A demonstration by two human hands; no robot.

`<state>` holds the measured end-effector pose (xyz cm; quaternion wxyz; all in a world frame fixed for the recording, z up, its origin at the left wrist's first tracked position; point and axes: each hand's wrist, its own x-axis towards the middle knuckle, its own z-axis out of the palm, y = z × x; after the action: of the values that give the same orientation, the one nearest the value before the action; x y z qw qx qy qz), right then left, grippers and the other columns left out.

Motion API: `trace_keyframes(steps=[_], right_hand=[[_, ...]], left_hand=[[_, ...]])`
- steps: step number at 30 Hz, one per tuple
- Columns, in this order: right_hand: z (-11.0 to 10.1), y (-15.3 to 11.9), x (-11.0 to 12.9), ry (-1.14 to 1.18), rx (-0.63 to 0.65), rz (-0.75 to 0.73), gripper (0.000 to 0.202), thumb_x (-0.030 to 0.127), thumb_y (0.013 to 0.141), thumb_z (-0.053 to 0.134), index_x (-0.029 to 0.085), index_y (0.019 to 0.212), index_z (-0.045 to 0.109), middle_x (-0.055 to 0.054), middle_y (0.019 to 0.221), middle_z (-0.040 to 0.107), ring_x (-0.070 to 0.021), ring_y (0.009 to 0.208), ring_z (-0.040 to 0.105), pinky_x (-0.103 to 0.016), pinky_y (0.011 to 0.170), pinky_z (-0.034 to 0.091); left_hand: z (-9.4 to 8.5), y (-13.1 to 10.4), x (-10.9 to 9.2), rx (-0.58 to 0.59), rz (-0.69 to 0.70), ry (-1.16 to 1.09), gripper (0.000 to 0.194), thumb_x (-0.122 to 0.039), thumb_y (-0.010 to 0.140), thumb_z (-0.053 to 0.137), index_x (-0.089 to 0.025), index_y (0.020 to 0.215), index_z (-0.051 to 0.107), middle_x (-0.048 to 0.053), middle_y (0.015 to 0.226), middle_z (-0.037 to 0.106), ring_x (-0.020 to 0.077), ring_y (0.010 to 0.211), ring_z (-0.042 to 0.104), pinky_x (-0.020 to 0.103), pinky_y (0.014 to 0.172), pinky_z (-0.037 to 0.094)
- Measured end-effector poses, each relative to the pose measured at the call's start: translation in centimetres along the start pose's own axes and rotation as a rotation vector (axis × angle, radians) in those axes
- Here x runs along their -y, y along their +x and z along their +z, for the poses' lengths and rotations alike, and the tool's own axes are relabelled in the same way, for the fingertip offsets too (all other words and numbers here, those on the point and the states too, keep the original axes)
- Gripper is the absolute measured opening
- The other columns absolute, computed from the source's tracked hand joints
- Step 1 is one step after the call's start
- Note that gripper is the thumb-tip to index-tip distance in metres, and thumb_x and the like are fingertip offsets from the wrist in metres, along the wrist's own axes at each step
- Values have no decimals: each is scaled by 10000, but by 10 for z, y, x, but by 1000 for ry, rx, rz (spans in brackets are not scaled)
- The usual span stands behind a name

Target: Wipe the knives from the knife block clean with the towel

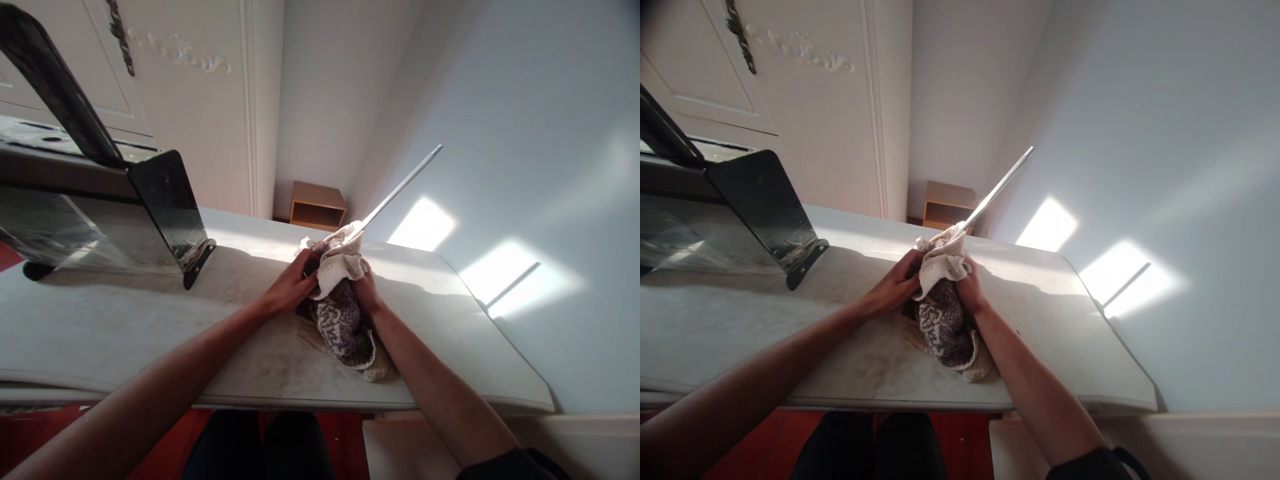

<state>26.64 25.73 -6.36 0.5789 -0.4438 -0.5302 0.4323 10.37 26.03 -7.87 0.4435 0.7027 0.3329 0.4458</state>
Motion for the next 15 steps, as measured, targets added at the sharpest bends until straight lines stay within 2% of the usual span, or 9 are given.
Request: trace_keyframes(steps=[4,6,10,13,15], right_hand=[[-4,5,-6,13,26,-23,182,364,605,651,185,639,630,-18,704,658,-153,649,528,-273,643,447],[-5,6,-8,-1,13,-26,169,353,611,640,185,620,623,-12,680,643,-148,646,515,-272,645,438],[-6,9,-9,-36,-64,-23,172,349,570,640,178,573,620,-1,597,603,-132,590,465,-262,584,404],[-4,9,-7,-34,-109,-16,172,346,537,651,177,562,625,4,573,594,-126,573,448,-260,575,404],[-4,8,-6,-31,-111,-15,177,352,537,663,182,571,626,2,580,602,-129,576,454,-263,580,416]], left_hand=[[0,3,-4,37,15,-83,359,-419,898,511,-152,1135,547,94,1120,611,224,1031,555,343,915,438],[-1,3,-5,33,-21,-94,335,-407,898,506,-153,1107,570,83,1092,618,217,1013,556,332,907,437],[1,4,-6,-26,-117,-162,283,-419,879,523,-154,954,587,39,895,604,165,831,548,274,748,452],[3,5,-5,-98,-178,-243,318,-478,868,526,-161,866,555,-8,727,521,106,642,459,222,584,384],[3,5,-5,-136,-169,-280,349,-511,847,552,-163,823,534,-28,660,461,86,580,400,211,535,338]])
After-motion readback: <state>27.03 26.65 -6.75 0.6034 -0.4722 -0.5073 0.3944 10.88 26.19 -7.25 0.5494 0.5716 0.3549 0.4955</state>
